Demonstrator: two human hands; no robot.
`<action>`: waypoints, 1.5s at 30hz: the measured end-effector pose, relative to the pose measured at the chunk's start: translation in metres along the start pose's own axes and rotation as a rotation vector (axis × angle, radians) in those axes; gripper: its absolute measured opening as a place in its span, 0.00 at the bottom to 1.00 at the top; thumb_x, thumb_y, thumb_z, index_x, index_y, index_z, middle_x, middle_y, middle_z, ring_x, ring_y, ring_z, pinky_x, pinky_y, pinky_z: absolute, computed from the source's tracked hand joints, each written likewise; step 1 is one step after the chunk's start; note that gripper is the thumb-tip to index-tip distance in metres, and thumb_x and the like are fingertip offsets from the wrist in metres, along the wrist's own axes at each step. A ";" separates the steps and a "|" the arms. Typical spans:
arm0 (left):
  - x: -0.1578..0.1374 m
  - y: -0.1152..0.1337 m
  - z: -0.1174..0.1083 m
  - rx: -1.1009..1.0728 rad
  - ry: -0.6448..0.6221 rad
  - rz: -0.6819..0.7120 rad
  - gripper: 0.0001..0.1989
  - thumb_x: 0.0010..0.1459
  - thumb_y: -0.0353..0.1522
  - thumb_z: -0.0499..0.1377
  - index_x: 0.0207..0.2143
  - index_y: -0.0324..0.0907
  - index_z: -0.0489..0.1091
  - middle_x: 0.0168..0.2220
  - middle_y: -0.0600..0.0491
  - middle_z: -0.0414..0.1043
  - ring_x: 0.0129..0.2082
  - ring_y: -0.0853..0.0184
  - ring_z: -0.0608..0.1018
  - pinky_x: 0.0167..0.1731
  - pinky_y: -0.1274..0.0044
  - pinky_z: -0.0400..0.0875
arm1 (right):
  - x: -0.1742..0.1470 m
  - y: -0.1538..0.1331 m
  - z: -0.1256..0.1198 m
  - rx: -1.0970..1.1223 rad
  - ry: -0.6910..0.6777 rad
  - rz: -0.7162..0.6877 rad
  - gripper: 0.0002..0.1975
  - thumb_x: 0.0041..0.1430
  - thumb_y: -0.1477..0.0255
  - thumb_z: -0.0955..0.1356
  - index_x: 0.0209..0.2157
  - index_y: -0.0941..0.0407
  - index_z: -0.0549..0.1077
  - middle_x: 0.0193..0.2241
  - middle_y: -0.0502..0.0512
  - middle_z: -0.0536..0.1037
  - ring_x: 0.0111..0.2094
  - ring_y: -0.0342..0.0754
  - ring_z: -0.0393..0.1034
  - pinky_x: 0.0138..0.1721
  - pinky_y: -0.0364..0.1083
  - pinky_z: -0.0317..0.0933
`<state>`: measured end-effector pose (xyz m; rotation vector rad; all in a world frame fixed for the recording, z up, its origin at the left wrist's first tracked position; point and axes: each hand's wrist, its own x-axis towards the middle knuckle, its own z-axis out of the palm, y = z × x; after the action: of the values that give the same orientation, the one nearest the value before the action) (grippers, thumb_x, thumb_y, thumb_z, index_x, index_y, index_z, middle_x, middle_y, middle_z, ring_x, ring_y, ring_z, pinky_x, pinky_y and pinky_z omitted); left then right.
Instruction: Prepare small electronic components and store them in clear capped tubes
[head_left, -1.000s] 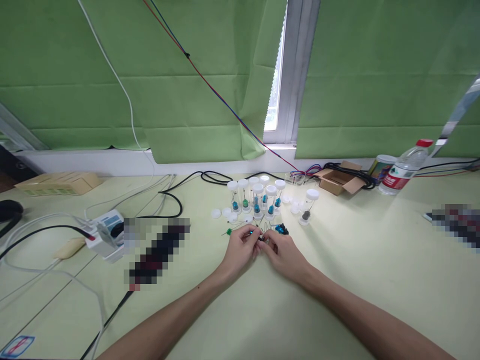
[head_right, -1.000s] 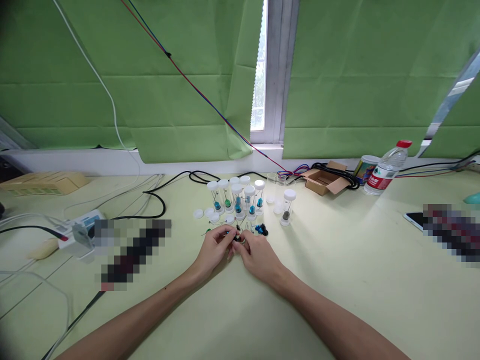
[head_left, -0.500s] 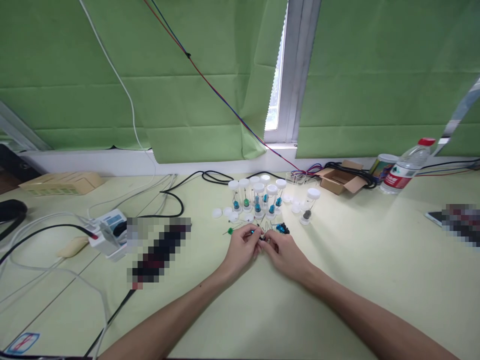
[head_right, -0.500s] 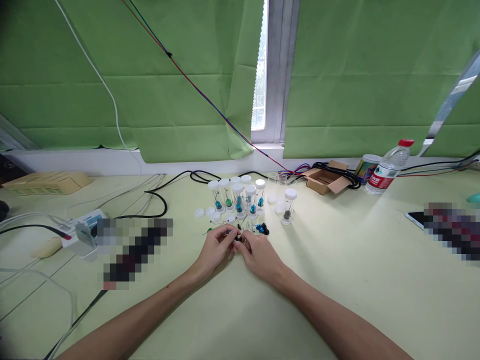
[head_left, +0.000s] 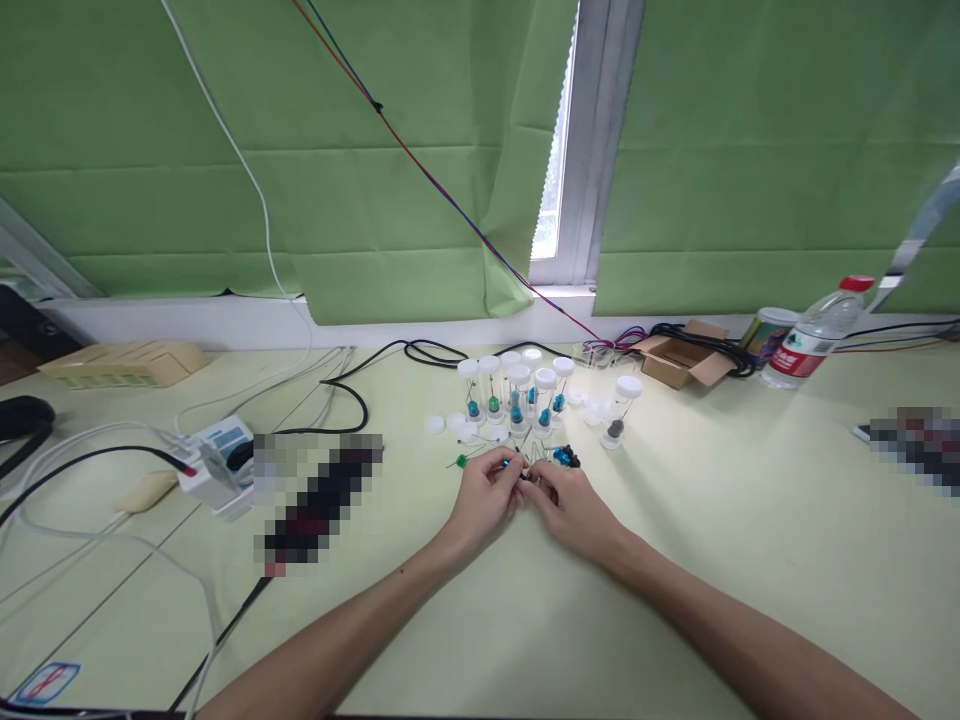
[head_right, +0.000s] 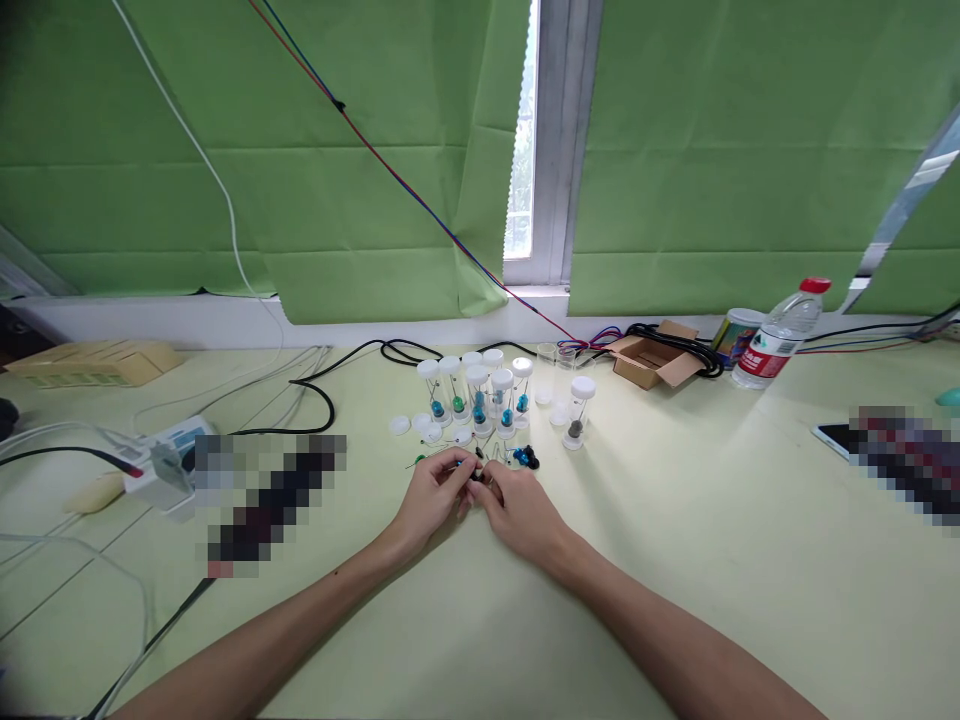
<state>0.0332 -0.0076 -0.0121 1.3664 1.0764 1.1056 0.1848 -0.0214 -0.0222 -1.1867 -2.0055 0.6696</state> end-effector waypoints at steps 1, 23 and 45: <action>0.000 0.000 0.000 0.003 0.000 -0.001 0.13 0.57 0.40 0.59 0.27 0.39 0.70 0.19 0.56 0.67 0.15 0.74 0.66 0.16 0.81 0.59 | 0.000 0.000 0.000 -0.006 0.002 -0.004 0.10 0.65 0.71 0.61 0.28 0.54 0.66 0.20 0.48 0.70 0.22 0.44 0.62 0.26 0.43 0.52; 0.000 0.000 -0.001 0.007 -0.020 0.033 0.15 0.58 0.42 0.59 0.27 0.39 0.70 0.17 0.57 0.66 0.14 0.73 0.66 0.18 0.80 0.60 | 0.001 -0.001 -0.001 -0.006 -0.024 0.008 0.17 0.69 0.68 0.57 0.27 0.54 0.67 0.24 0.51 0.75 0.26 0.46 0.68 0.29 0.44 0.55; -0.001 0.001 -0.002 0.022 -0.031 0.034 0.13 0.59 0.39 0.58 0.26 0.39 0.69 0.17 0.57 0.66 0.15 0.73 0.66 0.18 0.80 0.60 | 0.000 -0.003 0.000 0.037 0.015 0.048 0.11 0.68 0.68 0.59 0.30 0.54 0.65 0.22 0.47 0.71 0.22 0.45 0.64 0.27 0.43 0.53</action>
<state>0.0313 -0.0081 -0.0110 1.4195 1.0483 1.0967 0.1830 -0.0227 -0.0202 -1.2175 -1.9493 0.7160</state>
